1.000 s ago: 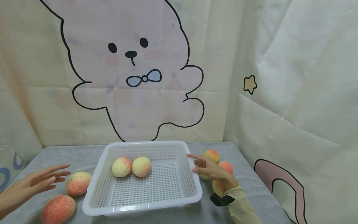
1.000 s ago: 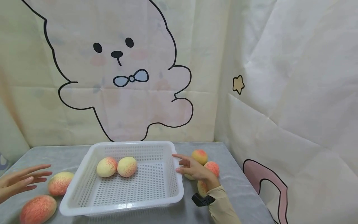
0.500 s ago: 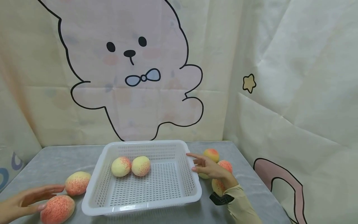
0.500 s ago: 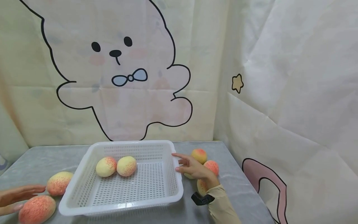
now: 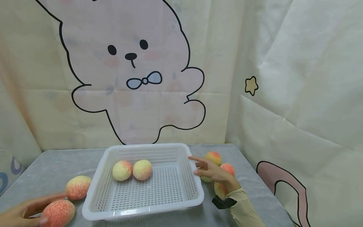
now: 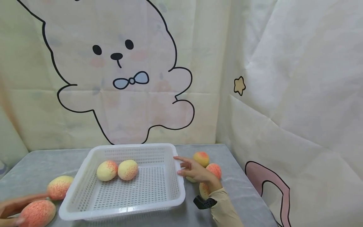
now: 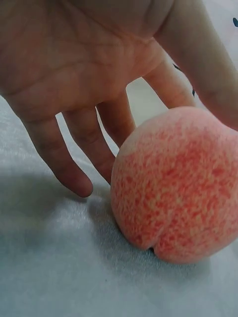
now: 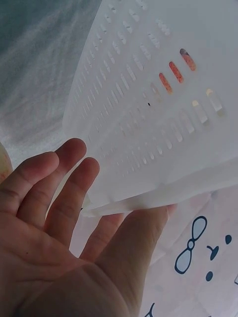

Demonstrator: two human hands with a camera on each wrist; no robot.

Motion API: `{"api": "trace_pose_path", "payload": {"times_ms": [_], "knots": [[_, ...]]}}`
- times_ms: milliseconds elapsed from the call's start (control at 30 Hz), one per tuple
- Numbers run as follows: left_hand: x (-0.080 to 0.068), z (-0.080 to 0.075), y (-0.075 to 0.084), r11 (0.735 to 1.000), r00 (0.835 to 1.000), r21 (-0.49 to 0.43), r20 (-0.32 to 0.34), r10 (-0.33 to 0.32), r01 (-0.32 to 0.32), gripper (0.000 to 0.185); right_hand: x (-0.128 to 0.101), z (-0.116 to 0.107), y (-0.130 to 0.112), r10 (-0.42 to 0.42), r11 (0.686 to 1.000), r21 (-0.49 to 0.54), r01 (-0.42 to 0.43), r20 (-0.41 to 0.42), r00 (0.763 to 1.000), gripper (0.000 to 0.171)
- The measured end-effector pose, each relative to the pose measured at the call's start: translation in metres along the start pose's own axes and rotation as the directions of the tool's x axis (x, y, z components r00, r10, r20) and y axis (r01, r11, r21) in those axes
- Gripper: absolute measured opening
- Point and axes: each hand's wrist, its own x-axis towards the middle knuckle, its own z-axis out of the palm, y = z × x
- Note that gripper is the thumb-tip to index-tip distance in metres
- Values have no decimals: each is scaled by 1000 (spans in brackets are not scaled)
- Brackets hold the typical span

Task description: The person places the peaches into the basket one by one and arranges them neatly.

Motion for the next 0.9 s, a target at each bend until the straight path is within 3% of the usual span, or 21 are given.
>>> {"api": "trace_pose_path", "payload": {"times_ms": [367,900], "knots": [[4,5,1,999,998,-33,67,3,-1,51,0,0,3,2,1000,3,-2,-7,1000,69],[1,-3,-6,999,997,-41,68,37,-35,47,2,0,3,6,1000,0,-6,-1,1000,68]]}}
